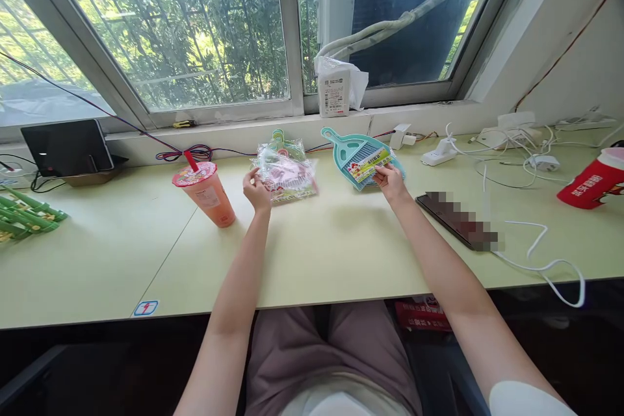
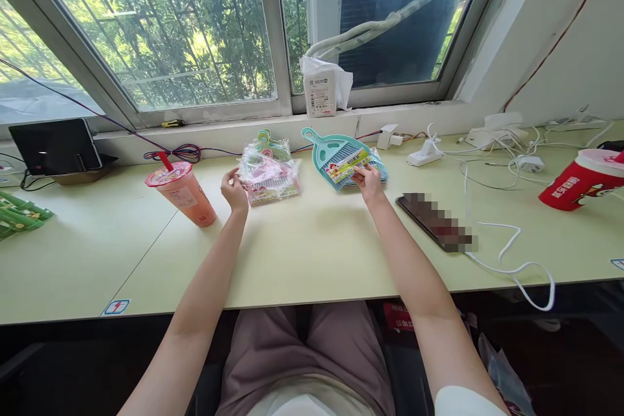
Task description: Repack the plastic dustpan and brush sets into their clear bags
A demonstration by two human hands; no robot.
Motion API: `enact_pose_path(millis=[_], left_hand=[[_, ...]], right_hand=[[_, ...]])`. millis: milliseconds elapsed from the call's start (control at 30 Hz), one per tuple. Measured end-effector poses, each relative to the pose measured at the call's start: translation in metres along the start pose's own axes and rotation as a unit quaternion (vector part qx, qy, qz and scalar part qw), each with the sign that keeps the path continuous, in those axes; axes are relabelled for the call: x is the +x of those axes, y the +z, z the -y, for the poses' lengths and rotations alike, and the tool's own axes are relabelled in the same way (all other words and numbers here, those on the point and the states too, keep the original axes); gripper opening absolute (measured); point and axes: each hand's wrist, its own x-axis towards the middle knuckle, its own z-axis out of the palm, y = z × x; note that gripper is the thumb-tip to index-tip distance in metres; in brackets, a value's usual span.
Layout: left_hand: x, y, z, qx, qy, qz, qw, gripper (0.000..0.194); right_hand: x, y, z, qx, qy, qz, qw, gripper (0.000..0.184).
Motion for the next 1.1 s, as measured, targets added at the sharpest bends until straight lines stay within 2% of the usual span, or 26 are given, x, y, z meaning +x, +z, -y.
enact_pose_path(millis=[67,167,233,300,367,433,500,567,633,667,700,767,833,867,933,967,1033,1067,1100], left_hand=[[0.003,-0.003,0.000,-0.016,-0.027,-0.062,0.998,0.037],[0.001,-0.007,0.000,0.022,-0.040,-0.114,0.992,0.038],[-0.004,-0.008,-0.001,0.096,-0.020,-0.133,0.986,0.037],[-0.010,-0.007,-0.004,0.174,0.041,-0.124,0.976,0.035],[-0.018,-0.003,-0.009,0.200,0.126,-0.051,0.970,0.033],[-0.028,0.006,-0.014,0.155,0.180,0.082,0.968,0.036],[-0.039,0.018,-0.018,0.070,0.148,0.226,0.960,0.048],[-0.052,0.031,-0.021,-0.019,0.051,0.332,0.942,0.057],[-0.064,0.040,-0.023,-0.097,-0.046,0.374,0.921,0.060],[-0.067,0.043,-0.023,-0.127,-0.087,0.376,0.914,0.061],[-0.070,0.044,-0.023,-0.144,-0.117,0.365,0.912,0.061],[-0.069,0.043,-0.021,-0.147,-0.132,0.299,0.933,0.058],[-0.064,0.040,-0.018,-0.118,-0.094,0.198,0.968,0.052],[-0.061,0.038,-0.016,-0.098,-0.075,0.151,0.981,0.049],[-0.056,0.034,-0.015,-0.054,-0.047,0.077,0.994,0.046],[-0.055,0.033,-0.015,-0.034,-0.040,0.047,0.998,0.047],[-0.054,0.029,-0.018,0.001,-0.019,-0.007,1.000,0.049],[-0.053,0.026,-0.020,0.013,-0.005,-0.027,1.000,0.049],[-0.054,0.024,-0.022,0.022,0.013,-0.041,0.999,0.049]], right_hand=[[-0.001,0.001,-0.001,0.001,0.000,-0.001,1.000,0.026],[-0.004,0.005,-0.003,0.008,0.007,-0.002,1.000,0.026],[-0.006,0.008,-0.003,0.013,0.014,0.001,1.000,0.026],[-0.009,0.012,-0.004,0.011,0.022,0.003,1.000,0.025],[-0.012,0.017,-0.005,0.003,0.031,0.007,0.999,0.026],[-0.018,0.024,-0.007,-0.004,0.036,0.018,0.999,0.027],[-0.025,0.034,-0.011,-0.004,0.039,0.036,0.999,0.029],[-0.033,0.046,-0.015,-0.006,0.040,0.070,0.997,0.031],[-0.040,0.056,-0.018,-0.020,0.051,0.112,0.992,0.032],[-0.043,0.060,-0.019,-0.036,0.064,0.129,0.989,0.032],[-0.045,0.063,-0.019,-0.060,0.081,0.141,0.985,0.032],[-0.048,0.067,-0.017,-0.136,0.118,0.163,0.970,0.030],[-0.050,0.067,-0.011,-0.250,0.139,0.206,0.936,0.027],[-0.052,0.066,-0.007,-0.320,0.143,0.237,0.906,0.026],[-0.055,0.063,0.001,-0.479,0.133,0.287,0.819,0.027],[-0.057,0.062,0.005,-0.564,0.111,0.286,0.767,0.029],[-0.060,0.061,0.010,-0.707,0.028,0.220,0.671,0.039],[-0.061,0.062,0.012,-0.749,-0.029,0.173,0.639,0.045],[-0.064,0.064,0.012,-0.763,-0.087,0.140,0.624,0.048]])
